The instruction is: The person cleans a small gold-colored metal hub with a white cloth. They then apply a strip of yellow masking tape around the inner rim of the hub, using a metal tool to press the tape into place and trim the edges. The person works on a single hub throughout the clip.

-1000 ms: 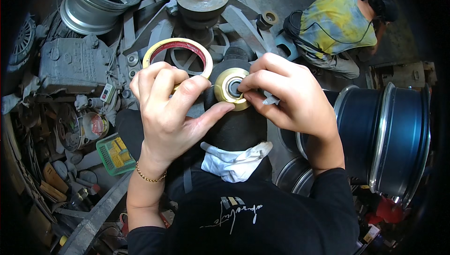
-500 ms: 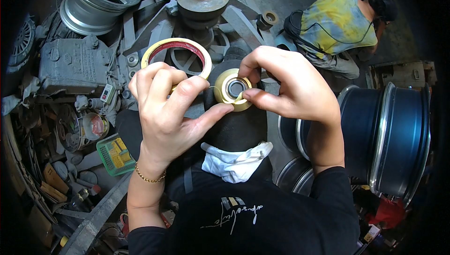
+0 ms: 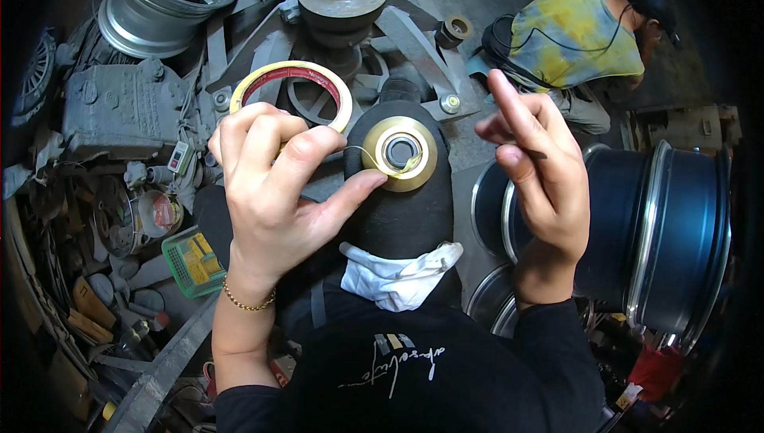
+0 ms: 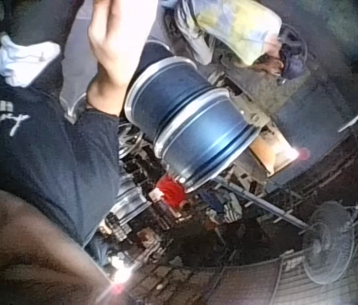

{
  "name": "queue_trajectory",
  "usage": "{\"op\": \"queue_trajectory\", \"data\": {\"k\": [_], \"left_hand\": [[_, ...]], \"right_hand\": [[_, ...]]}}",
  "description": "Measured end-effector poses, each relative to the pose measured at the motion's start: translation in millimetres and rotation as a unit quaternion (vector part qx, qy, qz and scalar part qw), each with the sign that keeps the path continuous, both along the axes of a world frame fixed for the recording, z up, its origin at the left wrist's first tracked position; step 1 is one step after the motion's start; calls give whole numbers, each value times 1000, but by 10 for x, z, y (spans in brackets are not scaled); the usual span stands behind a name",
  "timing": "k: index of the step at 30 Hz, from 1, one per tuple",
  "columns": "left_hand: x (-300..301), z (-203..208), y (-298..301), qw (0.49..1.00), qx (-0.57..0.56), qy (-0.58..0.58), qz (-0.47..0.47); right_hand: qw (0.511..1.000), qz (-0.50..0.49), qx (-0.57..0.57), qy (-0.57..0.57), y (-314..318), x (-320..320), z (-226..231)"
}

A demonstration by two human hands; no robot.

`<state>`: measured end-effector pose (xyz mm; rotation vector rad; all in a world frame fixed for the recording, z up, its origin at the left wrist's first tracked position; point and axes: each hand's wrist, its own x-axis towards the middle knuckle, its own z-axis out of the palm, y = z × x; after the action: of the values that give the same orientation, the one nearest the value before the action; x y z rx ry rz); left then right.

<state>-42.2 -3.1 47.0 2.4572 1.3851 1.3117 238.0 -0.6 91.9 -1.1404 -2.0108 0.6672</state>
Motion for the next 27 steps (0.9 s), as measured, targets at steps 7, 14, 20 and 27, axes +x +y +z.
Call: {"op": "queue_trajectory", "data": {"k": [7,14,20,27], "left_hand": [[34,-8,5,1000,1,-2,4],[10,14,1,1000,1,1,2],[14,21,-8,1000,-2,3,-4],[20,33,-5,1000,-4,9,-6]], "right_hand": [[973,-93,-152,147,-98,-14,-36],[905,58,-196,372,-153,206,-157],[867,79,-195,453,-200,205,-219],[921,27,-168,350,-294,41,-197]]}}
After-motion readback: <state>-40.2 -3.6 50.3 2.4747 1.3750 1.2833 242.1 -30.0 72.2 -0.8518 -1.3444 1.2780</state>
